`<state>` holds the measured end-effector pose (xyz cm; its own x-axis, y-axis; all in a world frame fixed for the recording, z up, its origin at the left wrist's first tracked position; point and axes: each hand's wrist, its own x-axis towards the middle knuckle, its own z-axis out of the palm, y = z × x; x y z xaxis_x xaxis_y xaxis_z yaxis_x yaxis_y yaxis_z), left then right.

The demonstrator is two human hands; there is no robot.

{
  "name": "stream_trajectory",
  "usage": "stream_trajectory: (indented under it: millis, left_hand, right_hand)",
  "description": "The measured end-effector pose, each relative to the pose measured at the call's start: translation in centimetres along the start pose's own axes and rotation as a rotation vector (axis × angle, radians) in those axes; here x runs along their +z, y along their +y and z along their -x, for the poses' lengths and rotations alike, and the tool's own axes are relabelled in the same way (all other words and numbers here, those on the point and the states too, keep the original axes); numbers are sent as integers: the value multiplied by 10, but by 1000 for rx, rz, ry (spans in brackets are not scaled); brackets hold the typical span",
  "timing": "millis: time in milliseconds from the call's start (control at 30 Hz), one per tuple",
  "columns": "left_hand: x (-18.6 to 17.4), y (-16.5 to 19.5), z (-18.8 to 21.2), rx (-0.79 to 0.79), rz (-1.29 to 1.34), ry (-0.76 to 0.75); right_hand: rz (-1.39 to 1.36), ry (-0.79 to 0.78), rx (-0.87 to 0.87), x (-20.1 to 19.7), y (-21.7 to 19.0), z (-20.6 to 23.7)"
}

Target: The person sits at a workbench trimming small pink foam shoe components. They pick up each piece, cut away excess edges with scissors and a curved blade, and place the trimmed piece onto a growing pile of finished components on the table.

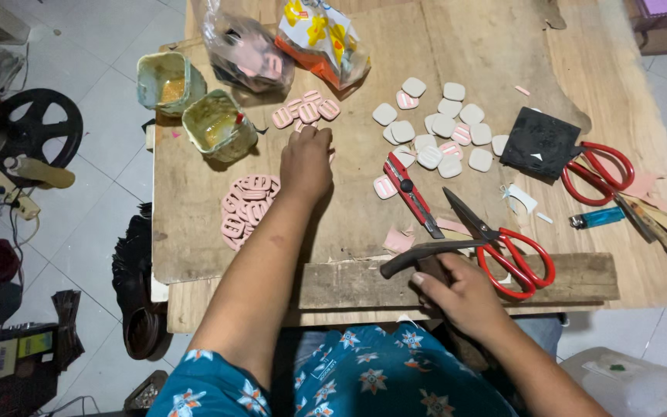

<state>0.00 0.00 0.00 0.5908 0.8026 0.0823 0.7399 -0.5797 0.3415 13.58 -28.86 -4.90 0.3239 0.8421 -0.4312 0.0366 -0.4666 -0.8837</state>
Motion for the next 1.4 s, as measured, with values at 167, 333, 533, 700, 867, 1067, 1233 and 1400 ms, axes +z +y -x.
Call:
stream_trajectory:
  millis: [167,333,533,700,867,1067,1233,1400]
  left_hand:
    - [0,4,12,-40,412,166]
    - [16,9,57,-207,1274,48]
    - [19,19,129,-310,1386,36]
    - [20,18,153,-340,1425,-7]
    - [14,15,166,-327,1611,24]
    - [10,32,172,-437,1588,-32]
    - [7,44,170,-425,1529,-48]
    - [0,41,174,-388,1532,17]
  right_hand:
    - [461,55,-205,3,-36,0]
    - [646,134,-560,15,-55,-6]
    - [824,124,-552,36,-59,-8]
    - [893,60,-353,30,-55,-9]
    - [903,490,-507,-32,-39,5]
    - [1102,433,-153,-79,-27,4]
    - [991,381,-51,-84,-41,4]
    - [1037,338,66,-95,-53,32]
